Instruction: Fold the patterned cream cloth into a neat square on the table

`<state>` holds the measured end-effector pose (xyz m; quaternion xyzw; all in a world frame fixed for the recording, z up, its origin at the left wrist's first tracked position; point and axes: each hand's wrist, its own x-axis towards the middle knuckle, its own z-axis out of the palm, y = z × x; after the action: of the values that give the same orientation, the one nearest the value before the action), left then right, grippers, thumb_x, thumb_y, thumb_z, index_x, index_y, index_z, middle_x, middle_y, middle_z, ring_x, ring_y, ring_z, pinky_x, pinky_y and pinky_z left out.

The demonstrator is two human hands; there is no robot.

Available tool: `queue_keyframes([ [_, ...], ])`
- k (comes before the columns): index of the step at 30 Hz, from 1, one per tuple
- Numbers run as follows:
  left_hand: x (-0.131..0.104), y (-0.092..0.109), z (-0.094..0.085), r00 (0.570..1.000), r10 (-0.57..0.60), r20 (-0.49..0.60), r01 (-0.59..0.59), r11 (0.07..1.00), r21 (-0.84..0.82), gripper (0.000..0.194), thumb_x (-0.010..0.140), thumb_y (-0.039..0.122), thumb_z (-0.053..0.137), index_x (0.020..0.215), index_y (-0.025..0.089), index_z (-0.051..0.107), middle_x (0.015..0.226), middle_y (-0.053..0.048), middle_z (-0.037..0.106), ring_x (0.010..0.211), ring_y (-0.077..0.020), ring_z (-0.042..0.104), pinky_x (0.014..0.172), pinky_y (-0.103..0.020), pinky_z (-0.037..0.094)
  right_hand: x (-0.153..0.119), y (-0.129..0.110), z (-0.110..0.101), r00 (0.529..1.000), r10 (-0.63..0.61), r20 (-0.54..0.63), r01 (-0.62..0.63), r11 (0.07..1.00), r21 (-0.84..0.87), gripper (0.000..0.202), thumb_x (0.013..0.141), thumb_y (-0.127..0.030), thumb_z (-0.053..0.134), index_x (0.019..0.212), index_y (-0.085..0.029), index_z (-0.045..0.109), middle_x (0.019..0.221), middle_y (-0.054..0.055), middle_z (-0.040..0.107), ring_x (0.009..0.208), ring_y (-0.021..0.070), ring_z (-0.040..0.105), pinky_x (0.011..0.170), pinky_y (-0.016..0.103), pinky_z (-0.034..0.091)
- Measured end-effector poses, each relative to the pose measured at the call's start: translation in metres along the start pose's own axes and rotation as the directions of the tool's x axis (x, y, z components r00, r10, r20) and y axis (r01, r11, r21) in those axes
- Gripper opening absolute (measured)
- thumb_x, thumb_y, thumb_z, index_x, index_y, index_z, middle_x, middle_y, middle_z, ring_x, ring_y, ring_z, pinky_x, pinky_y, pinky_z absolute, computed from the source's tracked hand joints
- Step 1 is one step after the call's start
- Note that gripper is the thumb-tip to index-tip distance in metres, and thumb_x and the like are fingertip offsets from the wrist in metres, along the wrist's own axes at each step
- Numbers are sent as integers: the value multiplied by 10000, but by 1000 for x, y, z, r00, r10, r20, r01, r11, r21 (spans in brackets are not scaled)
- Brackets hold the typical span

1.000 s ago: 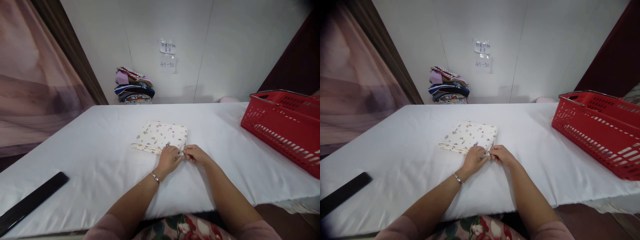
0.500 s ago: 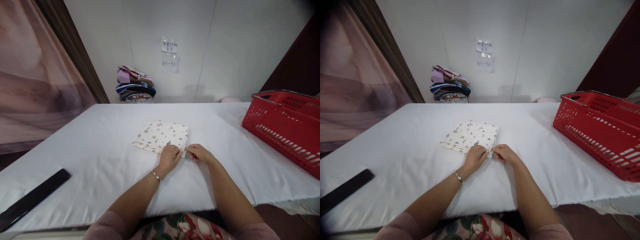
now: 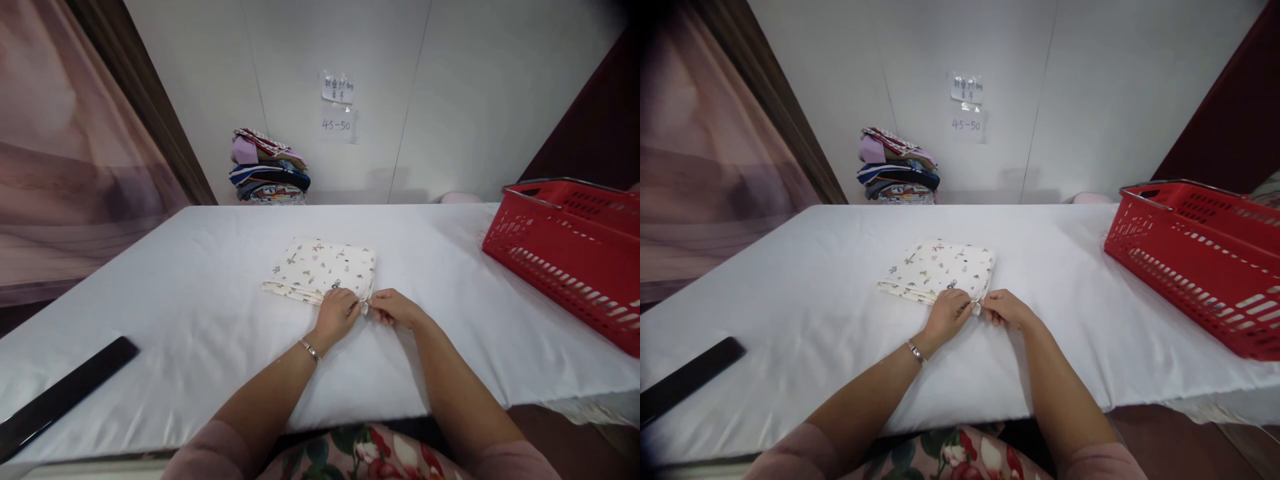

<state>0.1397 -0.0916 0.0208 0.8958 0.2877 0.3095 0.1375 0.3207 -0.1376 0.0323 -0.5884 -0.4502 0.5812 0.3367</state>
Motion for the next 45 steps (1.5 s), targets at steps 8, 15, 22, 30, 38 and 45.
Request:
queue_keyframes([
  [8, 0, 1, -2, 1000, 8, -11, -8, 1000, -5, 230, 899, 307, 433, 766, 204, 590, 796, -14, 600, 801, -155, 525, 756, -332, 397, -3, -5, 6, 996, -24, -81, 23, 1000, -20, 236, 721, -329, 564, 555, -188, 472, 414, -53, 498, 318, 56, 406, 327, 210, 194],
  [15, -1, 0, -2, 998, 62, 29, -64, 997, 42, 196, 854, 390, 512, 873, 221, 610, 880, -17, 615, 846, -175, 525, 771, -349, 394, 1, -1, 8, 996, -58, -66, 63, 995, 78, 235, 713, -352, 574, 573, -185, 484, 406, -55, 497, 319, 55, 398, 338, 208, 205],
  [22, -1, 1, -1, 999, 34, 41, -37, 996, 78, 148, 848, 347, 524, 832, 216, 592, 849, -19, 603, 836, -179, 527, 760, -347, 392, 1, -1, 8, 996, -68, -54, 74, 990, 124, 270, 719, -398, 594, 589, -185, 492, 419, -58, 507, 319, 55, 406, 337, 203, 193],
  [30, 0, 1, -1, 999, 27, 27, -28, 998, 54, 193, 888, 327, 455, 786, 203, 562, 805, -20, 582, 813, -172, 521, 745, -334, 393, 4, 7, 3, 998, -42, 50, 35, 991, 127, 303, 727, -460, 585, 700, -159, 583, 442, -41, 551, 318, 58, 418, 338, 196, 240],
  [38, 0, -1, -1, 1000, 14, 25, -16, 997, 78, 205, 895, 311, 450, 757, 192, 543, 781, -19, 574, 779, -166, 515, 721, -321, 391, 1, 7, 3, 987, -84, 140, 61, 985, 162, 271, 709, -425, 632, 730, -161, 577, 519, -31, 594, 358, 63, 460, 370, 192, 308],
  [45, 1, -2, 0, 1000, -1, 0, 1, 999, 42, 237, 908, 328, 420, 759, 193, 547, 769, -27, 569, 761, -169, 518, 706, -330, 396, -3, -1, 6, 972, -230, -56, 236, 957, 167, 242, 689, -401, 653, 723, -179, 566, 457, -52, 531, 369, 67, 425, 396, 206, 292],
])
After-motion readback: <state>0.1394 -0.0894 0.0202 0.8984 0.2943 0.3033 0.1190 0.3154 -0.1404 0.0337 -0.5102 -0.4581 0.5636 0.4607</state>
